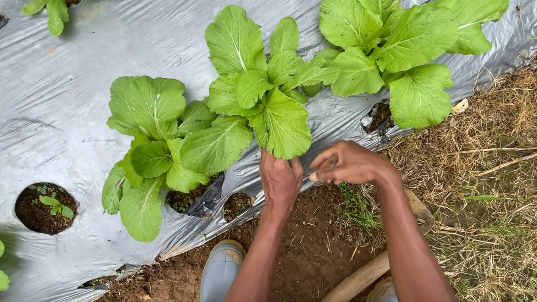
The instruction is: The person uses a small hand hoe to loosen soil and remove weeds from the base of leafy green plants growing through plastic mulch. They pull the weeds out by hand and discard them, repeating the process along the row of plants.
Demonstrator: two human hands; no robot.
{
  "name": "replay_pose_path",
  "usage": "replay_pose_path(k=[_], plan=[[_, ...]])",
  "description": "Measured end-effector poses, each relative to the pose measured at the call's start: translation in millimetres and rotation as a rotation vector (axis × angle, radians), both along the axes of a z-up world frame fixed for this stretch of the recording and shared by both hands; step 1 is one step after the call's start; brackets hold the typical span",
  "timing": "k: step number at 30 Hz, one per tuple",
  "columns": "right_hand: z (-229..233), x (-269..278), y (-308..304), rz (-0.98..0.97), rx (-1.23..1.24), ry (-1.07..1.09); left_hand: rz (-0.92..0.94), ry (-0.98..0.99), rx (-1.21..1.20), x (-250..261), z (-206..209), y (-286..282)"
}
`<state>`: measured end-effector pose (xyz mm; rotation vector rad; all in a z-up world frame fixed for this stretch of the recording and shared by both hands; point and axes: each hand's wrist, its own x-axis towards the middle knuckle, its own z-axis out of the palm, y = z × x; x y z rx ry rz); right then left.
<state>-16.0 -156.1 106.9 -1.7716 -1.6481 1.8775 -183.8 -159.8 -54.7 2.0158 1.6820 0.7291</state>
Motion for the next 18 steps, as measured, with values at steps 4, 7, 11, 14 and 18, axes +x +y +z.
replay_pose_path(k=[4, 7, 11, 14, 18], plan=[[-27, -8, 11, -0.016, 0.045, -0.007, -0.082, 0.059, -0.024, 0, 8, 15], [-74, -6, 22, -0.226, 0.335, 0.024, -0.109, 0.138, 0.011, -3, 22, 19], [-103, -13, 46, -0.547, 0.577, 0.102, -0.160, 0.309, 0.112, -3, 54, 42], [-94, -30, 50, -0.680, 0.628, 0.139, -0.192, 0.415, 0.159, 4, 71, 46], [-69, -45, 65, -0.772, 0.667, 0.225, -0.242, 0.566, 0.230, 15, 93, 55]])
